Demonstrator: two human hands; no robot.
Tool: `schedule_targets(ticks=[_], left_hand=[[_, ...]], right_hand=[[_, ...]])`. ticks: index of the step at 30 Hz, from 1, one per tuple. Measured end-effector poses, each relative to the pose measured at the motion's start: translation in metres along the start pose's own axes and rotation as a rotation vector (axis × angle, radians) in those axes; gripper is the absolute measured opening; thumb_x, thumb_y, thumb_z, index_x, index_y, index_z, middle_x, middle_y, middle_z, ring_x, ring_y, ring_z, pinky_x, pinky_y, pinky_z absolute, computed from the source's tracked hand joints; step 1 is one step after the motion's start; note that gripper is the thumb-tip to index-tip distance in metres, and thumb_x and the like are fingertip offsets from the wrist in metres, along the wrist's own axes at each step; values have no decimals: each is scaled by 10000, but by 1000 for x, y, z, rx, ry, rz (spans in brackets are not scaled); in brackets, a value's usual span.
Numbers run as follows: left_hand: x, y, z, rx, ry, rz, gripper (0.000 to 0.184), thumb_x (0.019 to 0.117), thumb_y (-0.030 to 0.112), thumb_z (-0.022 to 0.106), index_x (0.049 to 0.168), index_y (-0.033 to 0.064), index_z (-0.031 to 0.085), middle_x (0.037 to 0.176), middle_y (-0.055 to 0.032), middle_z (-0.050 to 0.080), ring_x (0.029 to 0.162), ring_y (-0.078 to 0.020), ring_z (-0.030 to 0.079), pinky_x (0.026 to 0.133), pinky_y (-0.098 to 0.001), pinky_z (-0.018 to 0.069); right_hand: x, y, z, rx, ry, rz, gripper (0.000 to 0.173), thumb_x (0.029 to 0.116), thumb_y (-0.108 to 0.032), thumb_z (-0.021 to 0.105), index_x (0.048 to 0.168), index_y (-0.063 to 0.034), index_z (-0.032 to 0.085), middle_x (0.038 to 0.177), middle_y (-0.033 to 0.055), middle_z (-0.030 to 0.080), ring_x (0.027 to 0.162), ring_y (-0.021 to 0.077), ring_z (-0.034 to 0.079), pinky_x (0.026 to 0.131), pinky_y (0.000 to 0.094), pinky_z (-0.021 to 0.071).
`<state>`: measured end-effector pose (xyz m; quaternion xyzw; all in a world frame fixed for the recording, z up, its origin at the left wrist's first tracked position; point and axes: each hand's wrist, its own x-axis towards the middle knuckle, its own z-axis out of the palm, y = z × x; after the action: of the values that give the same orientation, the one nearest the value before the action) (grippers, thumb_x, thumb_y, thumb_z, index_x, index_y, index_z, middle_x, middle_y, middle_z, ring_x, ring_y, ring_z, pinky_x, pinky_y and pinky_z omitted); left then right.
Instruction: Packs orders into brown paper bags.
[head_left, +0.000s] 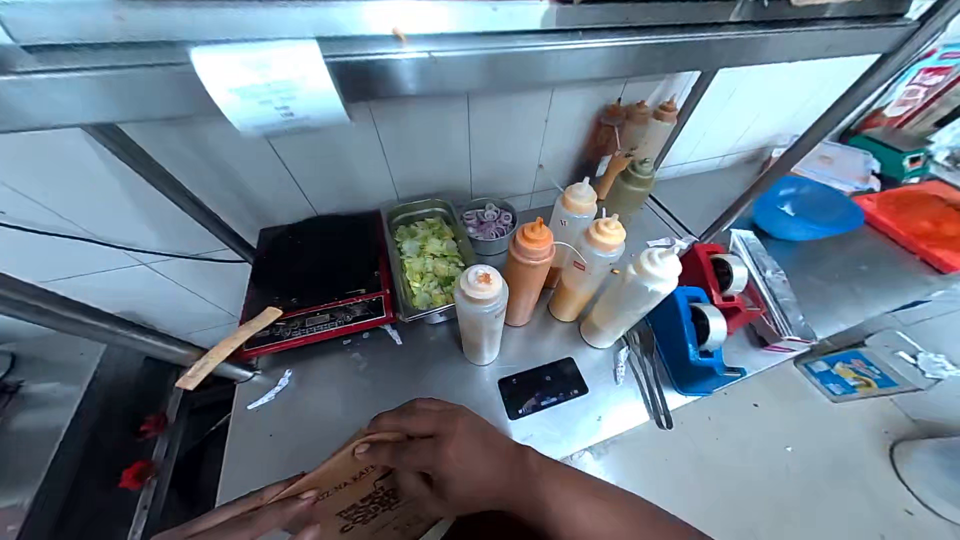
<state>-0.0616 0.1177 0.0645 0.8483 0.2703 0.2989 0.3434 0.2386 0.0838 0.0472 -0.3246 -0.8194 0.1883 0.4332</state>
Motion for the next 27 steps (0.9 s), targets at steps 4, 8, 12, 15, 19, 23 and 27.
schedule_targets(ticks=[4, 8, 12, 15, 19, 23, 27], left_hand=[[2, 3, 5, 6, 58, -32, 147, 915, 54, 764, 1057, 36, 795, 1034, -117, 780, 1025, -140, 740, 997, -351, 578], [7, 12, 16, -179, 170, -135, 216, 881, 30, 784, 1077, 94, 718, 991, 13, 779, 947, -90, 741, 933, -338, 604], [14, 20, 32, -203, 266, -270, 366, 932, 92, 729, 1283, 157, 645, 1055, 129, 765, 925, -22, 730, 844, -263, 621], [11, 17, 38, -80, 314, -189, 156, 962, 112, 697, 1094, 128, 780, 1041, 106, 778, 965, 3, 724, 903, -246, 606], [10, 19, 43, -108, 341, -172, 161, 962, 116, 698, 1090, 153, 789, 1040, 110, 780, 970, -5, 727, 910, -245, 605], [11, 20, 42, -136, 348, -192, 156, 966, 113, 688, 1087, 115, 787, 1024, 110, 781, 935, 15, 723, 875, -216, 605], [14, 13, 42, -177, 323, -175, 170, 996, 155, 657, 1105, 139, 786, 1029, 122, 778, 926, 21, 719, 861, -207, 604]], right_hand=[[16, -12, -4, -20, -36, 147, 316, 953, -310, 725, 1146, -61, 725, 1098, 84, 737, 1082, 228, 686, 1004, 405, 533], [39, -15, 0, 31, -163, 243, 229, 1027, -228, 600, 1055, -69, 763, 952, 86, 734, 977, 267, 671, 890, 438, 511], [44, -10, 5, 108, -132, 182, 219, 1016, -133, 590, 942, -26, 765, 873, 103, 725, 898, 262, 674, 839, 402, 518], [32, -4, -6, 211, -81, 244, 199, 1010, -129, 617, 1003, -37, 794, 927, 87, 765, 925, 211, 702, 880, 381, 535], [17, 0, -13, 318, 29, 307, 179, 993, -114, 645, 1031, -25, 796, 969, 92, 777, 959, 169, 724, 895, 356, 566], [12, 5, -15, 374, 118, 421, 164, 977, -138, 686, 1023, -23, 793, 967, 76, 771, 910, 101, 719, 842, 309, 583], [9, 8, -11, 372, 171, 428, 151, 974, -108, 679, 1005, -10, 790, 951, 78, 769, 877, 87, 715, 815, 301, 581]])
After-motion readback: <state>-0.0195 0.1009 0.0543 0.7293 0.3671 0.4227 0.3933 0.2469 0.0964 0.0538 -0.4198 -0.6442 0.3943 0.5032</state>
